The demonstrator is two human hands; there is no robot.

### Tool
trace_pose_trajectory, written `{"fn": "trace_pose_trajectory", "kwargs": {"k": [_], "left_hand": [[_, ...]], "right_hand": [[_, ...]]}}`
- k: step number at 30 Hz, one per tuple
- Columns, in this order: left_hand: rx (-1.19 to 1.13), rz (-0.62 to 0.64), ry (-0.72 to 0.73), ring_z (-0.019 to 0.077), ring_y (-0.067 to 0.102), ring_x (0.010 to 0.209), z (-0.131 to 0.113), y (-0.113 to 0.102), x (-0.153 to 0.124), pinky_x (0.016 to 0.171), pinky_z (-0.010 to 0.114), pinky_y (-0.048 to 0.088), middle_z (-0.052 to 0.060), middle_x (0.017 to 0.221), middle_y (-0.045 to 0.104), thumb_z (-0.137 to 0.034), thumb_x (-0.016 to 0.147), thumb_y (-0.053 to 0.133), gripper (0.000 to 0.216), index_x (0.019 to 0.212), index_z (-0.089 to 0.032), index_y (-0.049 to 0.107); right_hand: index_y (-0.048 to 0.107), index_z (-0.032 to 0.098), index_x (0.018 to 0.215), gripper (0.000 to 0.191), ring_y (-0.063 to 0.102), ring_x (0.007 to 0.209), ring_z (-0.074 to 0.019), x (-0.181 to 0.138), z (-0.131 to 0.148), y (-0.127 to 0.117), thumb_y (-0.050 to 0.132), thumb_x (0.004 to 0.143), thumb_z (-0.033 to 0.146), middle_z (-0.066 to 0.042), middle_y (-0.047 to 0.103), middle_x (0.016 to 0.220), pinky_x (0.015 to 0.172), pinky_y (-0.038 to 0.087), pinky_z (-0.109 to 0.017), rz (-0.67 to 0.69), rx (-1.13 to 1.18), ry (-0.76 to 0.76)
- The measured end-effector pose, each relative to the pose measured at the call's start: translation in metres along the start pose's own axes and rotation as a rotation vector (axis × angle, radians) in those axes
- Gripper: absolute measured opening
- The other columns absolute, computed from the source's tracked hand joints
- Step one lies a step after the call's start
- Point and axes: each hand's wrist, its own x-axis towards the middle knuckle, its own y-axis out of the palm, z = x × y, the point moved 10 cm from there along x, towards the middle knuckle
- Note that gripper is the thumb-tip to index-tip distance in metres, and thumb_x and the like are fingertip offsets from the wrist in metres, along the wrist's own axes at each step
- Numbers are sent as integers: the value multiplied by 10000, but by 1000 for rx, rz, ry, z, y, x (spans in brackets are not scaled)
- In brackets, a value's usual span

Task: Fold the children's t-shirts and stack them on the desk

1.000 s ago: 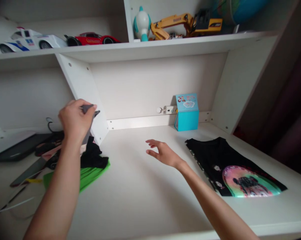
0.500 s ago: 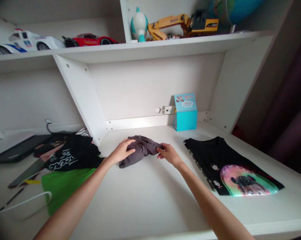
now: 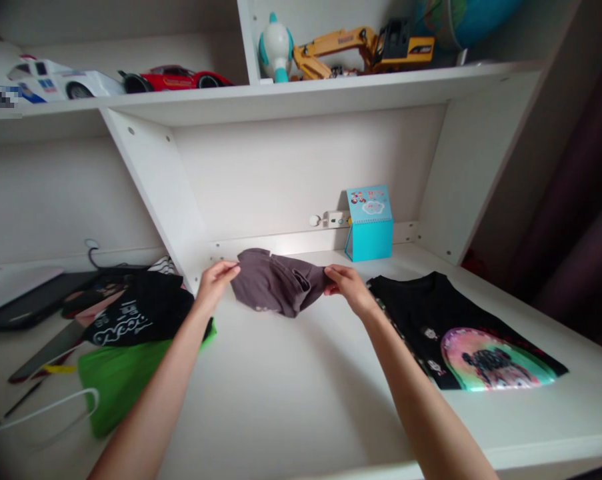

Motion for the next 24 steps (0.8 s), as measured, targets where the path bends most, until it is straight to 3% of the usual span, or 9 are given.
{"fn": "trace_pose_trajectory", "kwargs": {"k": [3, 5, 8, 10, 13, 16, 20, 22, 24], "left_hand": [[-271, 44, 11, 160, 600, 809, -32, -38, -2, 779, 286, 447, 6, 837, 643, -335, 676, 663, 230, 837, -191, 584], [-366, 200, -35, 174, 612, 796, -43, -48, -12, 756, 303, 462, 11, 834, 651, -333, 676, 673, 252, 871, -204, 581], [-233, 601, -228, 213, 627, 794, -34, -29, -43, 751, 334, 469, 64, 856, 667, -354, 687, 678, 316, 937, -175, 604], [-36, 823, -339, 221, 630, 815, -17, -8, -66, 779, 347, 461, 96, 909, 667, -387, 741, 622, 335, 975, -148, 608], [237, 882, -332, 199, 626, 815, 6, 26, -77, 792, 322, 453, 86, 901, 672, -400, 783, 548, 334, 970, -132, 616], [428, 925, -229, 186, 615, 839, 15, 74, -97, 773, 280, 456, 76, 898, 676, -348, 771, 552, 310, 982, -135, 631], [623, 1029, 34, 193, 593, 895, -2, 124, -141, 803, 267, 436, 81, 995, 640, -258, 741, 586, 324, 1050, -173, 634], [661, 1085, 104, 205, 585, 912, -11, 134, -160, 828, 275, 425, 89, 1018, 617, -248, 744, 584, 326, 1058, -175, 635], [697, 1069, 97, 222, 572, 946, -12, 132, -168, 855, 295, 413, 105, 1048, 596, -268, 751, 584, 364, 1100, -167, 608]], "right_hand": [[464, 199, 673, 376, 450, 425, -78, 14, 10, -38, 596, 647, 551, 51, 458, 533, 454, 408, -223, -176, 14, -66], [466, 207, 718, 349, 479, 450, -93, 21, 8, -59, 575, 652, 532, 39, 479, 559, 478, 427, -236, -270, -15, -78], [481, 210, 909, 345, 585, 629, -144, 27, -1, -75, 549, 676, 455, -9, 565, 712, 600, 469, -277, -347, -120, -74], [477, 207, 1008, 392, 602, 742, -174, 28, -7, -70, 554, 681, 409, -36, 592, 806, 667, 467, -306, -321, -224, -69], [570, 190, 941, 342, 601, 747, -197, 21, -14, -34, 603, 661, 384, -51, 625, 804, 705, 460, -333, -105, -373, -48], [649, 201, 876, 316, 606, 763, -210, -9, -14, 22, 670, 629, 398, -49, 662, 842, 724, 467, -332, 221, -474, -15], [572, 199, 1153, 518, 518, 1056, -240, -85, -1, 95, 637, 703, 448, -77, 575, 1157, 918, 386, -348, 725, -707, -109], [487, 181, 1256, 616, 449, 1139, -240, -117, 1, 110, 658, 701, 389, -95, 511, 1228, 969, 336, -334, 837, -789, -136], [390, 152, 1331, 715, 436, 1141, -247, -130, -8, 107, 670, 689, 291, -124, 484, 1234, 965, 338, -339, 812, -890, -74]]}}
